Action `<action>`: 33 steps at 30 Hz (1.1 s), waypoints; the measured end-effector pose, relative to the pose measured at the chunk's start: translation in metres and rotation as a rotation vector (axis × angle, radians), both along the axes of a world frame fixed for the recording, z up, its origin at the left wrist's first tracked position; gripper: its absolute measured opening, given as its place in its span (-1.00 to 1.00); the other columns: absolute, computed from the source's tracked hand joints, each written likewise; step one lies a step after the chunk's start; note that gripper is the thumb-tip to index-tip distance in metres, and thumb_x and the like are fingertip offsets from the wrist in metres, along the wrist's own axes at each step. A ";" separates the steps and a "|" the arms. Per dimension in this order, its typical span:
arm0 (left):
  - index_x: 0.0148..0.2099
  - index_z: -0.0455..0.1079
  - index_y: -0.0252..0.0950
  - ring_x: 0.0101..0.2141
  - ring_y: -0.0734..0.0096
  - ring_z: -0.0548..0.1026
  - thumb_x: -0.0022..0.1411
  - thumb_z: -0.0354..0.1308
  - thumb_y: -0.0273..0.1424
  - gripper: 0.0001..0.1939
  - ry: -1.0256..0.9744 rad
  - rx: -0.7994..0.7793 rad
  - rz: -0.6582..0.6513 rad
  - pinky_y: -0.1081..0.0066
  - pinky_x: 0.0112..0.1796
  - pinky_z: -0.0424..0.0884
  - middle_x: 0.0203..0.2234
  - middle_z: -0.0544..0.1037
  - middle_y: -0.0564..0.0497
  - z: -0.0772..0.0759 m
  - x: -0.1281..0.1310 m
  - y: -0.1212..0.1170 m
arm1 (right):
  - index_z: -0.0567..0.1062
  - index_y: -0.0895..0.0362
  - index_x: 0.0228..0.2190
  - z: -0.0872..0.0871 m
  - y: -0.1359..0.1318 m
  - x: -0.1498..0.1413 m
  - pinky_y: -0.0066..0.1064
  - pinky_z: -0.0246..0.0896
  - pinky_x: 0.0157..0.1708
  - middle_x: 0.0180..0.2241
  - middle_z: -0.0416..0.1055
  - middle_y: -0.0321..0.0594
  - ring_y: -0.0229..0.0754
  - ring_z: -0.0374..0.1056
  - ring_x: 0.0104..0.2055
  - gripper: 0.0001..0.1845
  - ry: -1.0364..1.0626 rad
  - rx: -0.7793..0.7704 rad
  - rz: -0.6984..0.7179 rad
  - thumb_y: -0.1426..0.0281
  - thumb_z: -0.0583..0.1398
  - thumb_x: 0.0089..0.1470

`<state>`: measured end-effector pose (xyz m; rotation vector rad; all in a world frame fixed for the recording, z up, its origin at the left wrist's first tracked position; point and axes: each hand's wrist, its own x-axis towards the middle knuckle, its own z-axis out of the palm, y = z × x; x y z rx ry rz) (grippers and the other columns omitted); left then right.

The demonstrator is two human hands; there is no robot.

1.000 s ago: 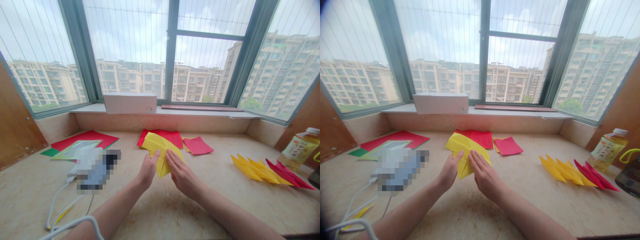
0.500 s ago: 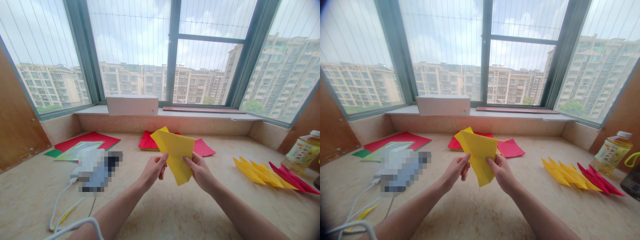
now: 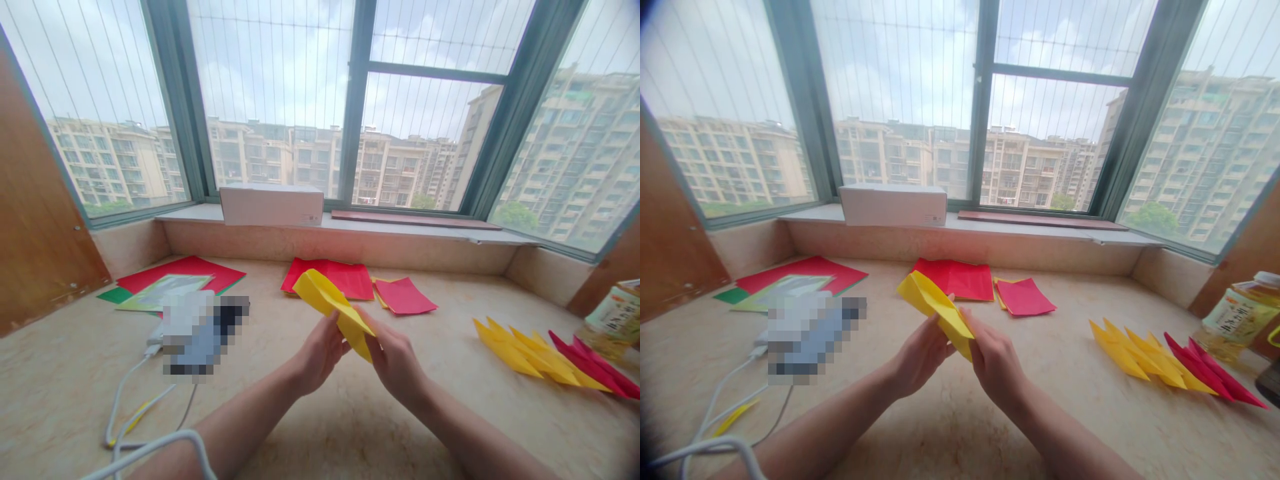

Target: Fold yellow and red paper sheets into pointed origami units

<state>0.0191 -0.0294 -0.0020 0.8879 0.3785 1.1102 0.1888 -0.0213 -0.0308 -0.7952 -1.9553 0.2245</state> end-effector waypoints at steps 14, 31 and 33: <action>-0.08 0.53 -0.40 -0.18 0.13 0.56 0.10 0.35 -0.21 -0.58 0.203 0.061 0.362 0.30 -0.14 0.45 -0.18 0.62 -0.18 0.006 -0.008 0.012 | 0.32 0.16 0.18 0.013 0.000 -0.004 0.02 0.14 0.23 0.28 0.17 0.03 0.07 0.06 0.33 -0.50 -0.212 0.148 0.046 0.44 0.11 0.21; 0.11 0.37 -0.34 -0.06 0.10 0.49 -0.01 0.41 -0.27 -0.36 0.497 0.202 0.586 0.18 -0.07 0.44 -0.07 0.52 -0.22 -0.006 -0.013 0.028 | 0.55 0.16 -0.39 0.017 0.011 0.019 -0.44 0.20 -0.49 -0.53 0.51 -0.22 -0.21 0.39 -0.52 -0.64 -0.034 -0.064 -0.354 0.22 0.08 0.28; 0.14 0.35 -0.31 0.02 0.06 0.45 -0.01 0.42 -0.30 -0.33 0.508 0.235 0.584 0.14 -0.01 0.41 0.00 0.48 -0.25 -0.007 -0.011 0.024 | 0.56 0.15 -0.36 0.018 0.010 0.020 -0.39 0.23 -0.43 -0.49 0.53 -0.18 -0.17 0.42 -0.49 -0.68 -0.137 0.106 -0.406 0.29 0.08 0.28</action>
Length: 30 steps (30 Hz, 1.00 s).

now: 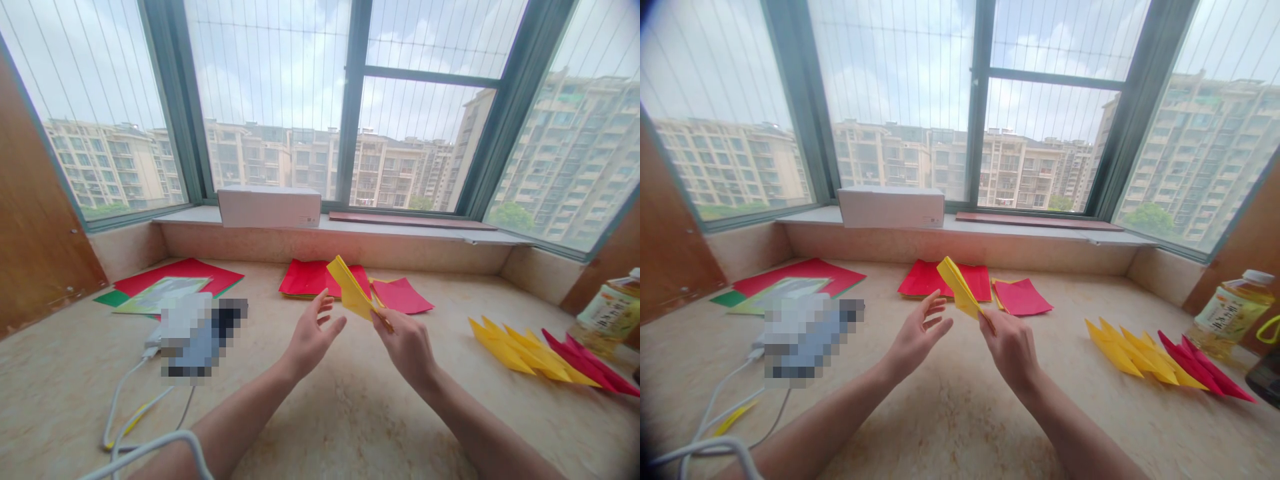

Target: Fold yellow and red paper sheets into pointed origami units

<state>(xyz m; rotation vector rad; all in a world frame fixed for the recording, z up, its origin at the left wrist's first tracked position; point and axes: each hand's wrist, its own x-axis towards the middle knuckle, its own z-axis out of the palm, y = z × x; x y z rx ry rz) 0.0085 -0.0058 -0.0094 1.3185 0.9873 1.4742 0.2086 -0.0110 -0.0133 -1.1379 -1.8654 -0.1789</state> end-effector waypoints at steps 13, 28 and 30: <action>-0.05 0.47 -0.36 -0.03 0.05 0.52 0.20 0.26 -0.17 -0.61 -0.331 -0.166 -0.251 0.14 -0.09 0.52 -0.06 0.57 -0.21 0.014 0.001 -0.009 | 0.32 0.02 0.18 -0.001 -0.015 -0.027 0.06 0.24 0.12 0.25 0.23 -0.02 0.10 0.19 0.24 -0.51 -0.269 0.127 0.276 0.41 0.14 0.23; 0.05 0.43 -0.26 0.07 0.12 0.47 0.13 0.34 -0.46 -0.58 -0.560 -0.183 -0.375 0.09 0.16 0.33 -0.02 0.57 -0.07 0.012 0.001 -0.012 | 0.33 0.04 0.00 -0.001 0.002 -0.012 -0.06 0.39 -0.07 0.06 0.35 -0.02 0.04 0.32 0.10 -0.60 0.507 0.079 0.236 0.31 0.25 0.14; 0.00 0.46 -0.27 0.03 0.11 0.51 0.09 0.37 -0.45 -0.61 -0.557 -0.211 -0.361 0.07 0.15 0.35 -0.04 0.59 -0.07 0.011 0.003 -0.012 | 0.35 0.04 -0.10 0.001 0.002 -0.012 -0.11 0.41 -0.13 0.08 0.33 -0.02 0.04 0.33 0.09 -0.67 0.556 0.100 0.215 0.30 0.28 0.11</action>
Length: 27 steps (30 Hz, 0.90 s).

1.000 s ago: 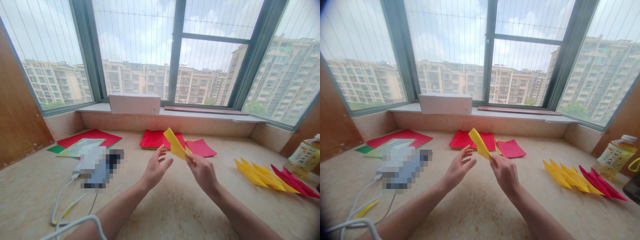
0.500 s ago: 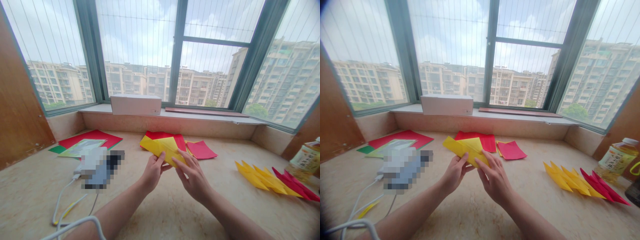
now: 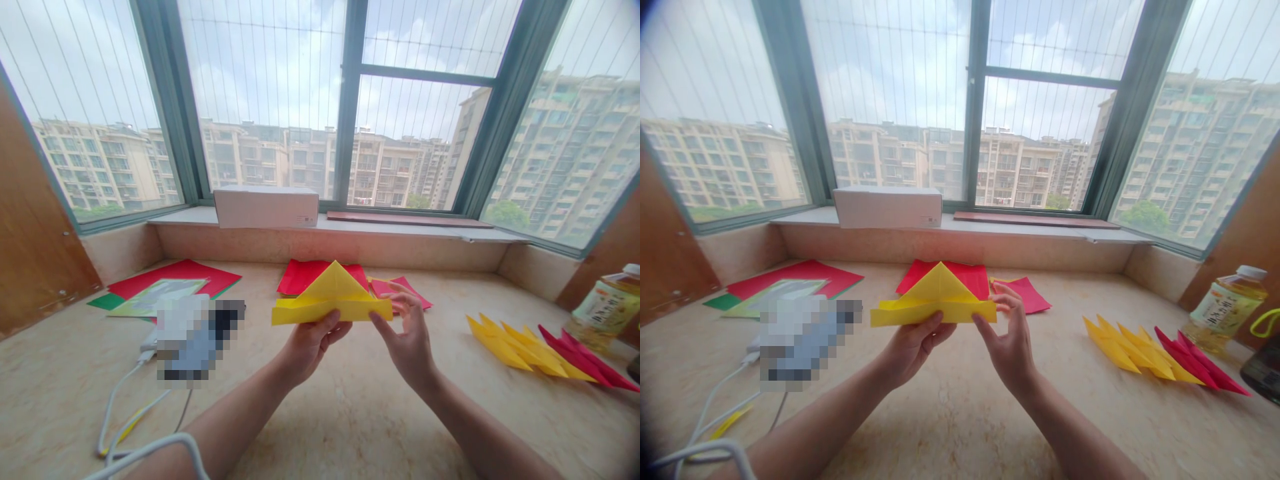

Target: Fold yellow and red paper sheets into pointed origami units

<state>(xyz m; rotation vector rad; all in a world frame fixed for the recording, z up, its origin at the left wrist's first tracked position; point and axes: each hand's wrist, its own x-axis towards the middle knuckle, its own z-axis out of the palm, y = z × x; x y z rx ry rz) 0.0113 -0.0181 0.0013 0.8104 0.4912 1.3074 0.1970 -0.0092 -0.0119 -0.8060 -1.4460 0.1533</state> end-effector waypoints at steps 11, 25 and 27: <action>-0.08 0.48 -0.26 0.10 0.14 0.45 0.10 0.37 -0.44 -0.69 -0.021 0.031 -0.011 0.10 0.19 0.31 -0.07 0.60 -0.02 -0.005 -0.001 0.000 | 0.39 0.08 0.02 0.001 0.002 0.005 -0.21 0.45 -0.32 -0.14 0.47 -0.08 -0.12 0.42 -0.27 -0.54 -0.018 -0.157 0.003 0.24 0.28 0.11; 0.00 0.45 -0.26 -0.02 0.19 0.53 0.07 0.39 -0.43 -0.59 -0.008 0.046 0.053 0.06 0.12 0.37 -0.06 0.58 -0.03 0.000 -0.003 0.002 | 0.51 0.11 -0.29 0.020 0.001 0.015 -0.34 0.36 -0.46 -0.43 0.50 -0.22 -0.19 0.42 -0.48 -0.65 0.353 -0.597 0.716 0.06 0.21 0.14; -0.02 0.46 -0.27 -0.04 0.20 0.54 0.09 0.38 -0.42 -0.62 -0.002 0.053 0.037 0.09 0.09 0.40 -0.06 0.58 -0.04 -0.001 -0.006 0.005 | 0.52 0.08 -0.22 0.021 0.001 0.019 -0.36 0.35 -0.45 -0.41 0.50 -0.24 -0.22 0.41 -0.48 -0.66 0.362 -0.652 0.816 0.09 0.27 0.09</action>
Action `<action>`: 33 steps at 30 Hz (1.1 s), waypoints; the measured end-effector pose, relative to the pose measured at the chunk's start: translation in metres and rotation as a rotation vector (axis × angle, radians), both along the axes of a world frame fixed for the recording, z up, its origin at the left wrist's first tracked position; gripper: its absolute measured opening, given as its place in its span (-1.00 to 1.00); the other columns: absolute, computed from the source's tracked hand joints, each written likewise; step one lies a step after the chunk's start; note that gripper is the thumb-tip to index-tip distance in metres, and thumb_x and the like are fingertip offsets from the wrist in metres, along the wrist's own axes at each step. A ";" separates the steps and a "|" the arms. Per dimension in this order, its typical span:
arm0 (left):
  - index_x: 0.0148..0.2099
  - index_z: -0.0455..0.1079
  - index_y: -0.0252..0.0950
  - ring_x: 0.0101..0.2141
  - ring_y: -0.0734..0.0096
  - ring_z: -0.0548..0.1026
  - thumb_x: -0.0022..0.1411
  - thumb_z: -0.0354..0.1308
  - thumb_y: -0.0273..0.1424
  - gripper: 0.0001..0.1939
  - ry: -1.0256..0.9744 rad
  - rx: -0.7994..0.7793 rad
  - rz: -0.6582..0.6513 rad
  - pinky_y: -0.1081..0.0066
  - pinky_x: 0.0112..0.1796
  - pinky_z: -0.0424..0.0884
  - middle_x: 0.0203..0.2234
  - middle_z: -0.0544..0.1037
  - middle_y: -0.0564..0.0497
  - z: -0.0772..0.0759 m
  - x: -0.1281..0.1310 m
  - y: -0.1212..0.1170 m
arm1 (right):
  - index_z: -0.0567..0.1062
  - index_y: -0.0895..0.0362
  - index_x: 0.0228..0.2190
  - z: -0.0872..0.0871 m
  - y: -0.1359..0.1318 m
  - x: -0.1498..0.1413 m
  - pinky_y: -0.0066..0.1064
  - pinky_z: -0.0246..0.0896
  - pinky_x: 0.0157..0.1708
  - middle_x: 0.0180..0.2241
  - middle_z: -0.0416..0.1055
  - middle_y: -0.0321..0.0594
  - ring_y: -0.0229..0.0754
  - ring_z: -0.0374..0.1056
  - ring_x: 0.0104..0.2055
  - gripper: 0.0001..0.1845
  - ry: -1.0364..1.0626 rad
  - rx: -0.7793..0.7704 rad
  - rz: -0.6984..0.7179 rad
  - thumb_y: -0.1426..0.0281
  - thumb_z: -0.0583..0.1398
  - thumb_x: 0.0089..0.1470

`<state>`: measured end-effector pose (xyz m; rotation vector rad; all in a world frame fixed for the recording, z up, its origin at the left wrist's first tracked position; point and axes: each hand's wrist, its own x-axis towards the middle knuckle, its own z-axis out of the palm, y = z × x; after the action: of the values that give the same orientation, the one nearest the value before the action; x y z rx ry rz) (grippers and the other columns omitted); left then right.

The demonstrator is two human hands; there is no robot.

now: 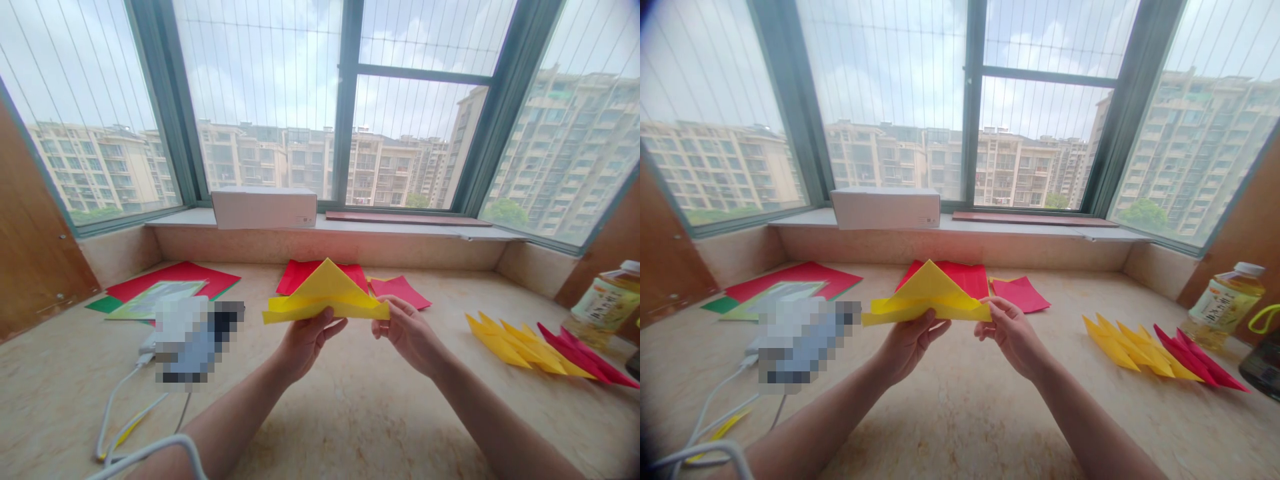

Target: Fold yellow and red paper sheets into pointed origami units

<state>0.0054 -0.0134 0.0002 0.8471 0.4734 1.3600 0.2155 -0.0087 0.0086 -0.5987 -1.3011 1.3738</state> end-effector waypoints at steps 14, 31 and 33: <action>-0.11 0.54 -0.33 -0.04 0.16 0.55 0.14 0.35 -0.36 -0.73 0.094 0.031 -0.124 0.19 0.03 0.44 -0.10 0.61 -0.12 -0.004 -0.011 0.007 | 0.58 0.19 -0.15 0.002 -0.001 0.015 -0.39 0.37 -0.36 -0.27 0.58 -0.09 -0.21 0.51 -0.42 -0.63 -0.330 0.015 0.237 0.16 0.23 0.16; -0.13 0.52 -0.28 -0.07 0.28 0.55 0.03 0.42 -0.40 -0.68 0.010 0.023 0.075 0.16 0.12 0.39 -0.14 0.62 0.01 -0.002 -0.002 0.009 | 0.53 0.03 -0.14 -0.015 0.008 -0.002 -0.34 0.36 -0.37 -0.20 0.47 -0.15 -0.18 0.45 -0.29 -0.79 -0.348 0.422 -0.442 0.28 0.23 0.18; -0.12 0.52 -0.26 -0.05 0.27 0.54 0.05 0.41 -0.38 -0.69 0.022 0.039 0.073 0.16 0.12 0.38 -0.14 0.62 0.01 -0.003 -0.002 0.009 | 0.55 0.01 -0.14 -0.017 0.008 -0.002 -0.30 0.38 -0.27 -0.07 0.41 -0.11 -0.13 0.42 -0.14 -0.80 -0.398 0.539 -0.460 0.31 0.23 0.18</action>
<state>0.0031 -0.0047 -0.0025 0.8846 0.5005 1.4317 0.2140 -0.0003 -0.0080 -0.7522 -1.6414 0.5055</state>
